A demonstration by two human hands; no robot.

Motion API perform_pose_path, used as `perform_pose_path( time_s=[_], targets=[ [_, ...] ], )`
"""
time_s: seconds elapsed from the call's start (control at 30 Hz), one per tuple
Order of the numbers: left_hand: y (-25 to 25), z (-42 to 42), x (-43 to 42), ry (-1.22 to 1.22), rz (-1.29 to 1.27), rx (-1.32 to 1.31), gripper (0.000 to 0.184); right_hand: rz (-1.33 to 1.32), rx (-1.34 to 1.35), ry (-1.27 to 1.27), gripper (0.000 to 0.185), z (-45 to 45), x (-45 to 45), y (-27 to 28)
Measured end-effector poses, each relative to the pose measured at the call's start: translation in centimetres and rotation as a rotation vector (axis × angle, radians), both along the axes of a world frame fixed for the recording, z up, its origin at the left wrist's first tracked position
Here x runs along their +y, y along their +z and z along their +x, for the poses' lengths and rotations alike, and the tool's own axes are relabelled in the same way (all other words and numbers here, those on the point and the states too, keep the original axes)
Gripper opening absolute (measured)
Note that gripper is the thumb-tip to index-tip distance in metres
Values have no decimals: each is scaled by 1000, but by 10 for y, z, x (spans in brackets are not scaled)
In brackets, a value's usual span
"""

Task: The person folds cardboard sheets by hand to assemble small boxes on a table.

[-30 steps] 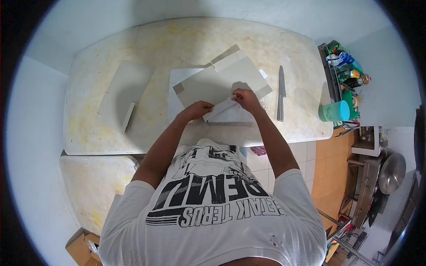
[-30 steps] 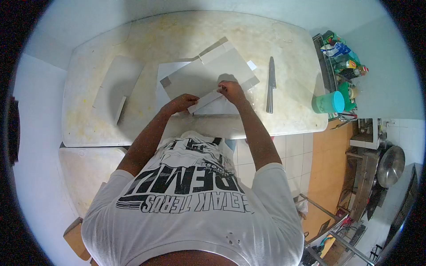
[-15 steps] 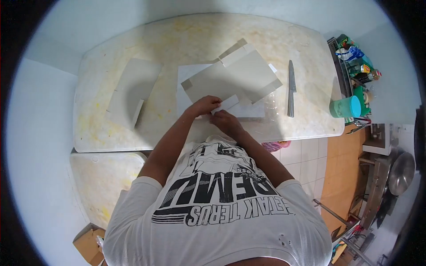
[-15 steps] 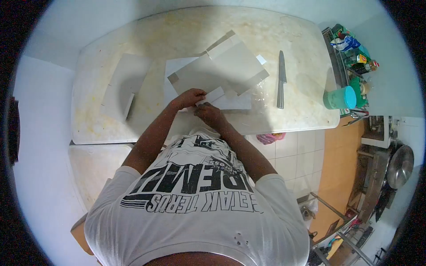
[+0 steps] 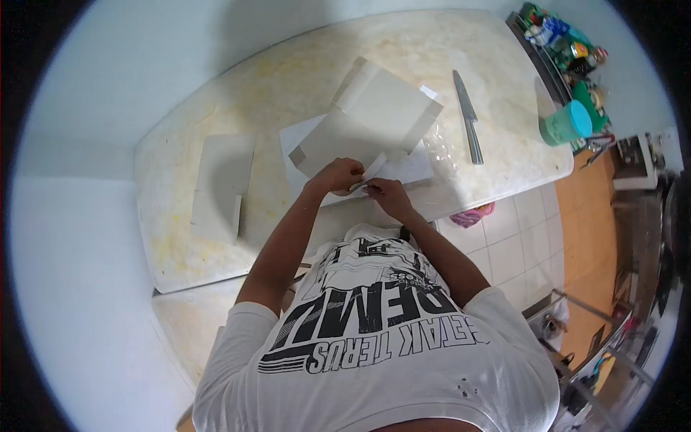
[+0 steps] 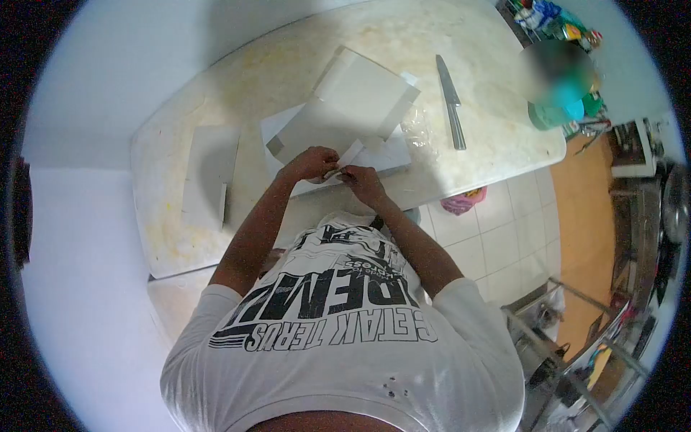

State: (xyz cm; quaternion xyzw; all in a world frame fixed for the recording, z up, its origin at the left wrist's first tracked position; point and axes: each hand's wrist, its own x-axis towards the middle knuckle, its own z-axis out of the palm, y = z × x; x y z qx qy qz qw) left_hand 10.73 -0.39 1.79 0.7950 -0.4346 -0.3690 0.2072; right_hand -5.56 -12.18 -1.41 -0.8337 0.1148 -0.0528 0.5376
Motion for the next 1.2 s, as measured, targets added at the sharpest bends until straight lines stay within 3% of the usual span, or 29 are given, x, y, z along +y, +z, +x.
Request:
perform_pose_path(
  time_s=[0.13,0.3,0.43,0.6,0.73,0.8,0.93,1.03,1.2],
  targets=[
    [12,-6,5,150,76,259,22,43,128,-32,23,7,-3,5],
    [-13,-6,22,368,-58,618,14,437,180,-143,27,14,-2,-8],
    [-19,-8,24,425,-96,667,19,648,176,-122,25,12,-5,-6],
    [17,-33,13,590,-118,737,26,302,107,-51,24,-5,-6,1],
    [-5,-36,7,540,-26,712,27,207,22,-64,22,-21,-1,-11],
    [-8,-37,5,551,-26,732,33,280,71,-115,19,-28,1,-9],
    [-22,-33,5,530,-33,825,23,443,193,-237,16,-33,1,-9],
    [-20,-35,1,514,-61,894,17,457,158,-276,14,-31,-1,-9],
    [-18,-41,-3,576,-115,890,10,707,130,-361,22,-30,-1,-27]
  ],
)
